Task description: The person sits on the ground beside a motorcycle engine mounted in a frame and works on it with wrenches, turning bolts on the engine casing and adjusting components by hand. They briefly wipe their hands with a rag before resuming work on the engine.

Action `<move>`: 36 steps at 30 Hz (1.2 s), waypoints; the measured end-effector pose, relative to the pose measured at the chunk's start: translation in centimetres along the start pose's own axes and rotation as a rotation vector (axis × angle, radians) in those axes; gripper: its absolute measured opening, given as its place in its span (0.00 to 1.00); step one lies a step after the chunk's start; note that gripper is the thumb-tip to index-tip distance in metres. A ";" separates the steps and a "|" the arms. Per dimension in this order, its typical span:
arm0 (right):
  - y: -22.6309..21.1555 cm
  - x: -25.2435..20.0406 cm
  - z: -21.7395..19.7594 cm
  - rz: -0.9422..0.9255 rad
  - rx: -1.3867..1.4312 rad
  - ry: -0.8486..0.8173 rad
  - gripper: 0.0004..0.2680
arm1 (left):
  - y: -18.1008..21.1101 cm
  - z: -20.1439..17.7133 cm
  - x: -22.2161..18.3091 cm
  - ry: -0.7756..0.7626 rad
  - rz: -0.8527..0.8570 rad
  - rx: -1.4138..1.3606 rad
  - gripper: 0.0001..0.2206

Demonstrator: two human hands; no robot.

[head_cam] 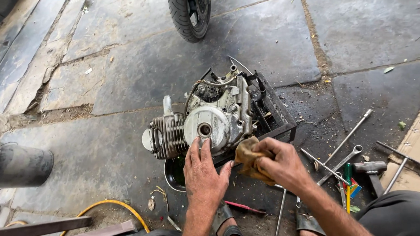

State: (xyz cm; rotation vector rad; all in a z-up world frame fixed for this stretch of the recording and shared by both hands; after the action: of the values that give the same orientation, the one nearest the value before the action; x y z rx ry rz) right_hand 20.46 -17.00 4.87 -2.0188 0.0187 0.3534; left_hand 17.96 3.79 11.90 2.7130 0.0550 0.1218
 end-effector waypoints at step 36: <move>7.3 -3.5 5.7 -0.087 -1.079 -0.615 0.10 | 3.1 14.8 -8.1 -0.950 0.310 0.179 0.14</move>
State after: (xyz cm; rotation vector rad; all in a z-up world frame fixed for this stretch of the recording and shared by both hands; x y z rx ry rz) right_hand 14.57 -15.88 -2.93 -2.8319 -0.7893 1.0804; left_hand 11.39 -5.60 -0.89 2.6379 -0.6489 -1.1099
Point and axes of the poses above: each hand's wrist, its own x-axis towards the middle knuckle, its own z-axis out of the palm, y = z × x, the point moved 8 cm from there along x, towards the middle knuckle, and after that the axes turned 9 degrees about -x, right-handed, at the moved point
